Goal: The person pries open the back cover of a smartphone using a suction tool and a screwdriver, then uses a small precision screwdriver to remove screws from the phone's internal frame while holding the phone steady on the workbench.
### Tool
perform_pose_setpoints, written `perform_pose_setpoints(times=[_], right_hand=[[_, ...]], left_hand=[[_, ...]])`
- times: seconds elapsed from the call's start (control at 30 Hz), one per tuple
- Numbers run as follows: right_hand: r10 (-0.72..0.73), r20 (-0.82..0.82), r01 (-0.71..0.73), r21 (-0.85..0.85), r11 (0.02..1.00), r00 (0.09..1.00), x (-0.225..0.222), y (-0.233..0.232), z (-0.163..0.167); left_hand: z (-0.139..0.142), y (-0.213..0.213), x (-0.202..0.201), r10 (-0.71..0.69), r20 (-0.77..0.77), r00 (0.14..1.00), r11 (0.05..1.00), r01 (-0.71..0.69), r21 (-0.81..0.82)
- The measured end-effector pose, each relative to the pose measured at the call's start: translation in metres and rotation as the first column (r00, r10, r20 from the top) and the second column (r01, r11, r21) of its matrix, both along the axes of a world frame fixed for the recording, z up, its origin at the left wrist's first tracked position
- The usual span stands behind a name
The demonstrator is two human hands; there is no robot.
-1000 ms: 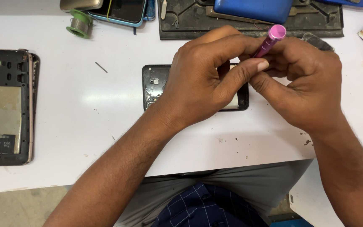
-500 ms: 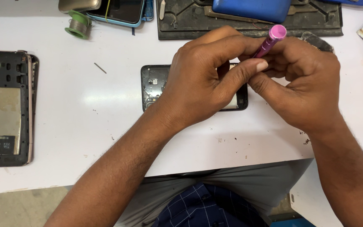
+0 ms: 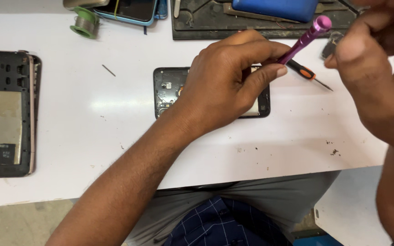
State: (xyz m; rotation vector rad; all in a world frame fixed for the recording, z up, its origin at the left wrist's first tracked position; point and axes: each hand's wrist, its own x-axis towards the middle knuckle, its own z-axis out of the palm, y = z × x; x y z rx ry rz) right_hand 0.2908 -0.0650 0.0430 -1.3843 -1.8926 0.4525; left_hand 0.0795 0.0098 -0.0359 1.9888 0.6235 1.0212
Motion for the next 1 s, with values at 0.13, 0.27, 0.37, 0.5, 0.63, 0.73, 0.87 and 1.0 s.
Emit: perform_pose_setpoints(times=[0.13, 0.27, 0.37, 0.5, 0.63, 0.73, 0.87, 1.0], right_hand=[[-0.041, 0.372, 0.015, 0.072, 0.997, 0.927, -0.002, 0.002, 0.008], [-0.004, 0.23, 0.025, -0.09, 0.996, 0.973, -0.015, 0.019, 0.016], [-0.011, 0.376, 0.068, -0.137, 0.988, 0.927, -0.024, 0.025, 0.023], [0.002, 0.622, 0.048, -0.064, 0.997, 0.783, -0.031, 0.026, 0.032], [0.126, 0.637, -0.063, -0.12, 0.991, 0.761, -0.031, 0.034, 0.04], [0.235, 0.597, -0.22, -0.099, 0.971, 0.767, -0.029, 0.032, 0.043], [0.279, 0.657, -0.265, -0.123, 0.956, 0.7, -0.028, 0.03, 0.045], [0.277, 0.738, -0.279, -0.125, 0.952, 0.616, -0.032, 0.03, 0.047]], left_hand=[[-0.003, 0.003, 0.0, -0.02, 0.007, 1.0, 1.0, 0.02, 0.006], [-0.005, 0.005, 0.001, -0.054, -0.025, 0.998, 0.995, 0.052, -0.08], [-0.007, 0.005, 0.002, -0.075, 0.001, 0.997, 0.995, 0.075, -0.072], [-0.009, 0.005, 0.001, -0.104, -0.009, 0.995, 0.988, 0.102, -0.12], [-0.009, 0.005, -0.001, -0.127, 0.045, 0.991, 0.986, 0.131, -0.099], [-0.007, 0.005, -0.002, -0.135, 0.021, 0.991, 0.983, 0.137, -0.126], [-0.005, 0.006, 0.0, -0.11, -0.034, 0.993, 0.989, 0.106, -0.099], [-0.002, 0.005, 0.001, -0.059, -0.07, 0.996, 0.998, 0.057, -0.033]])
